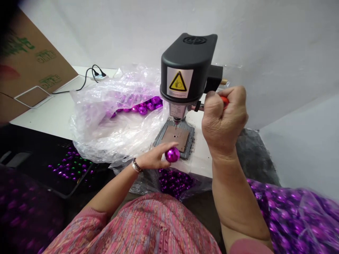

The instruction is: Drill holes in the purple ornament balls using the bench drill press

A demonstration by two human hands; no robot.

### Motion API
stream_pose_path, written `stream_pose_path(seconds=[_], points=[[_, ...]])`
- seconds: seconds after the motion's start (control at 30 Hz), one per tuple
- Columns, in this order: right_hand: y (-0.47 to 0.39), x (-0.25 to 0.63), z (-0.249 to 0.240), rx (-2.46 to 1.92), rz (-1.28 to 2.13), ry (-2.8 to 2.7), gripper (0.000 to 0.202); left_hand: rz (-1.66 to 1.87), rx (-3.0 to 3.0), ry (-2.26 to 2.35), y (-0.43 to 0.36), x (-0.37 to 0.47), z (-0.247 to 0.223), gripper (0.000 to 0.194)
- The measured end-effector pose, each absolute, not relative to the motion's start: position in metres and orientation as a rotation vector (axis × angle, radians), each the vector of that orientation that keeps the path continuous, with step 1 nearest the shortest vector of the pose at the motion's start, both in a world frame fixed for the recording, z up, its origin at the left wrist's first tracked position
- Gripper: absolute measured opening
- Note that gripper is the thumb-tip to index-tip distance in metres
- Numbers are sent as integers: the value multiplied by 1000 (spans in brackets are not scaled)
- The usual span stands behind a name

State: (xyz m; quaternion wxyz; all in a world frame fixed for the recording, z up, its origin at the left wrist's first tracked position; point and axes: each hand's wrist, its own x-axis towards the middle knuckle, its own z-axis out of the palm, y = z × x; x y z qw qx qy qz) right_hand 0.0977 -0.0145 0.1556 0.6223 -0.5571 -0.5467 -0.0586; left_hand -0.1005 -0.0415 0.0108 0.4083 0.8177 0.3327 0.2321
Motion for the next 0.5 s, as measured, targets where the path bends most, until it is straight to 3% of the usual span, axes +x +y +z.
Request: stream_pose_path(seconds=[0.13, 0.27, 0.33, 0.5], points=[[-15, 99, 150, -1285, -125, -1259, 21, 395, 2009, 592, -55, -119, 24, 97], [-14, 102, 147, -1278, -126, -1262, 23, 664, 1972, 1085, -34, -127, 15, 49], [-14, 102, 147, -1284, -130, -1260, 23, 778, 1939, 1374, -17, -124, -1, 42], [-14, 100, 150, -1273, -141, -1288, 21, 823, 1990, 1410, 6, -105, -42, 64]])
